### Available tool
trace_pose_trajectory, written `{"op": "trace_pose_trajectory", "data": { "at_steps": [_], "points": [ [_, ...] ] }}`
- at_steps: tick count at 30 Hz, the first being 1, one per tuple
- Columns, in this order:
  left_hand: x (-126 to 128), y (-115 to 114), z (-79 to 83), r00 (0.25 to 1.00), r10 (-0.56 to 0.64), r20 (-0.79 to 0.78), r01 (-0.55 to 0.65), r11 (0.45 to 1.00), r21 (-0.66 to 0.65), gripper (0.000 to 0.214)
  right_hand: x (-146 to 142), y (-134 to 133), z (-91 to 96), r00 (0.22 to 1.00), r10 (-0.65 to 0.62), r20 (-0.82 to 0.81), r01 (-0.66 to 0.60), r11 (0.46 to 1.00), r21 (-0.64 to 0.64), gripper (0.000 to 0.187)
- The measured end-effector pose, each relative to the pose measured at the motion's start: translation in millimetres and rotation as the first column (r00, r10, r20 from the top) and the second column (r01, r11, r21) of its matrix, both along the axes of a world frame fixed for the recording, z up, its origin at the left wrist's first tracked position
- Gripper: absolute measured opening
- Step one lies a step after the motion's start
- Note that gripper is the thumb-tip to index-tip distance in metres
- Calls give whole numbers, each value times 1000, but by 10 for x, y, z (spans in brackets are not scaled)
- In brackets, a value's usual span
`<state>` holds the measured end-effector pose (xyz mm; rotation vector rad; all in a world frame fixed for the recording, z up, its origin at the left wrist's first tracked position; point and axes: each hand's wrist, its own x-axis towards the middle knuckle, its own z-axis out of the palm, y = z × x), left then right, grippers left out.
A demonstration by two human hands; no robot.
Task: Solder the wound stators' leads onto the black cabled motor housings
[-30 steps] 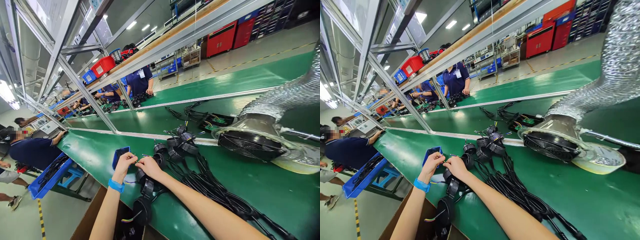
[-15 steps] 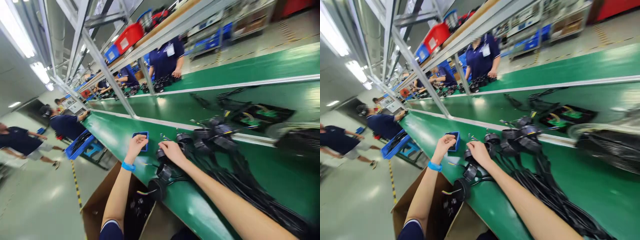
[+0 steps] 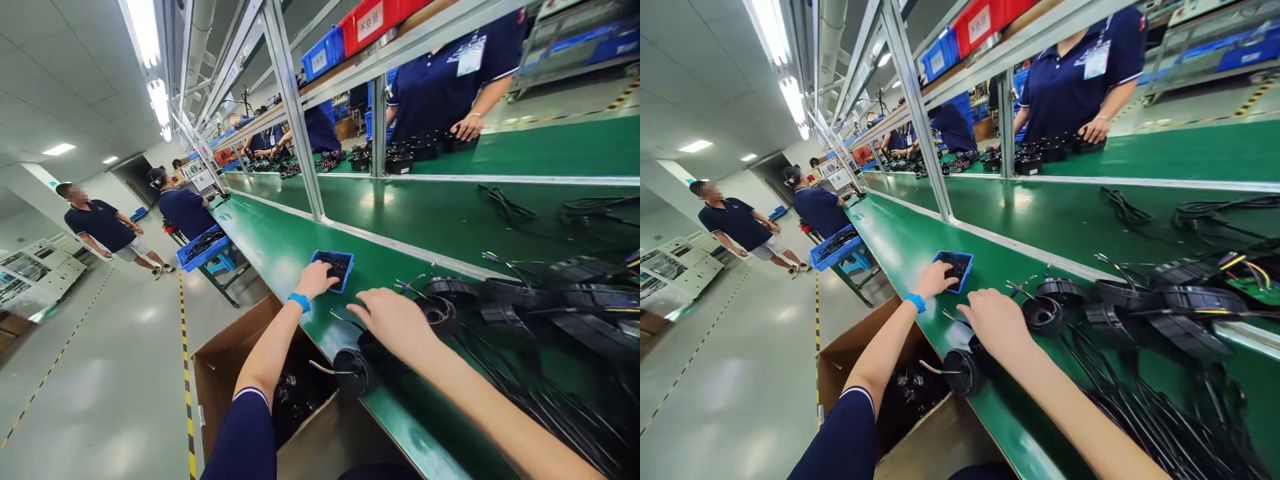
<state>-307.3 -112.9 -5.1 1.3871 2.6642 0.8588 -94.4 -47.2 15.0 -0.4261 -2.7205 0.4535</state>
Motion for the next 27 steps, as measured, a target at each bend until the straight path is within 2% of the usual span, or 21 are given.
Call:
{"op": "trace_pose_trajectory", "data": {
  "at_steps": [3, 8, 14, 19, 23, 27],
  "points": [
    [-45, 106, -32, 999, -10, -38, 6, 996, -87, 26, -93, -137, -100, 992, 123, 17, -122, 992, -27, 15],
    [-54, 138, -66, 997, -23, -74, 11, 988, -154, 17, -86, -193, -288, 985, 170, -4, -169, 980, -109, 26],
    [-39, 140, -104, 994, -25, -108, 9, 989, -146, 12, -21, -227, -449, 995, 32, -94, -55, 967, -247, 34],
    [-59, 142, -161, 990, -20, -138, 11, 998, -66, 19, -31, -164, -539, 982, -120, -145, 53, 916, -398, 42],
    [-60, 97, -158, 988, -37, -149, 38, 999, 8, 24, -36, -80, -562, 972, -160, -172, 50, 857, -513, 44],
    [-40, 43, -116, 989, -53, -137, 62, 996, 58, 20, -64, -18, -591, 966, -153, -210, -5, 796, -605, 46]
  ]
}}
